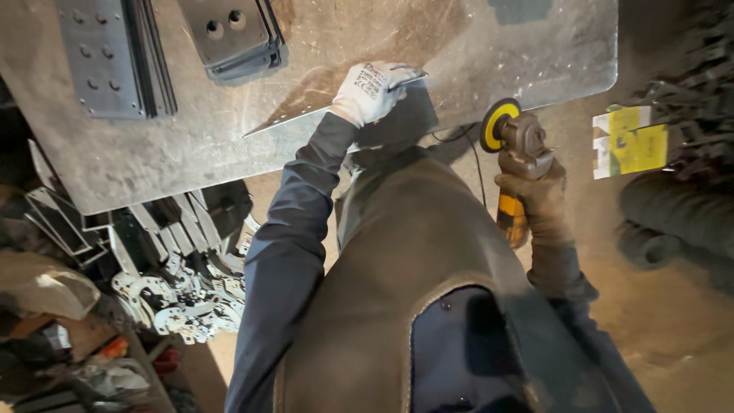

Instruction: The person holds flat drilled metal plates by hand and grinds their edges and surfaces with an angle grinder, producing sparks, then places the finished plate on a stack and picks up the next plate to repeat the process.

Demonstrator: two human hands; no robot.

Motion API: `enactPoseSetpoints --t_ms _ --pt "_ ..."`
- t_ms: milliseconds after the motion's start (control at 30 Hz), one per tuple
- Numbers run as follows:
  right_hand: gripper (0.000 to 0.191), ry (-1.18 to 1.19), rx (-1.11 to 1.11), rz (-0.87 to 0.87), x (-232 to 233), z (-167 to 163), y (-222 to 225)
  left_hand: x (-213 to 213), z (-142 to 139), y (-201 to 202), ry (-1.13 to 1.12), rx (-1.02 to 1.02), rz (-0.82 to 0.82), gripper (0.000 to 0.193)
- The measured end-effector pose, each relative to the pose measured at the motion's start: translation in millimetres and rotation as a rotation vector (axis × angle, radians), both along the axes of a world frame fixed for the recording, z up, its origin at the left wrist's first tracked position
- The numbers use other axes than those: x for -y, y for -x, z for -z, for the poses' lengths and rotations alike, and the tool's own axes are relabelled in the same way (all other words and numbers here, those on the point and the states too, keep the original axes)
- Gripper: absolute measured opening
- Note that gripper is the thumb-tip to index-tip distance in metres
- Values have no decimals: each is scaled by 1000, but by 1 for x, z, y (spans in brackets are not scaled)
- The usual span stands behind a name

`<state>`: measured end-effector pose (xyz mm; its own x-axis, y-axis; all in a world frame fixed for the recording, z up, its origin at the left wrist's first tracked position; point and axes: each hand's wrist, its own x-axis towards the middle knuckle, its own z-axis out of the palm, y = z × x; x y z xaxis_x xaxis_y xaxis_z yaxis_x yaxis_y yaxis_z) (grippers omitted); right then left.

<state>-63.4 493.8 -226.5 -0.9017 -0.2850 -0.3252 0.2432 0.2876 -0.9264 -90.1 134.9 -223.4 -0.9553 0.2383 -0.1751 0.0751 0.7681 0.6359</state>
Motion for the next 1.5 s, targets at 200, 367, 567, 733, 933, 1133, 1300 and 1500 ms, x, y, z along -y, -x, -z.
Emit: enactPoseSetpoints --t_ms 200,367,567,733,933,1133,1300,1500 --pt "68 189 136 101 1 -2 -6 3 -1 3 90 -368 97 34" --pt "52 -115 11 30 -4 3 -4 -7 -3 8 258 -277 -30 29" --pt "61 50 18 73 2 0 -1 -21 -7 20 297 102 -105 18" --pt "69 290 43 71 10 -18 4 -19 -10 8 233 -226 -27 15" --pt "44 131 46 -79 18 -37 20 -8 -20 -26 102 -425 75 24" --pt "57 195 116 -152 26 -58 30 -15 -17 -37 37 -506 115 25" --pt "61 170 48 -238 35 -63 36 -22 -16 -40 95 -491 156 31" --pt "57 152 75 -228 29 -49 36 -18 -20 -42 50 -491 129 22"
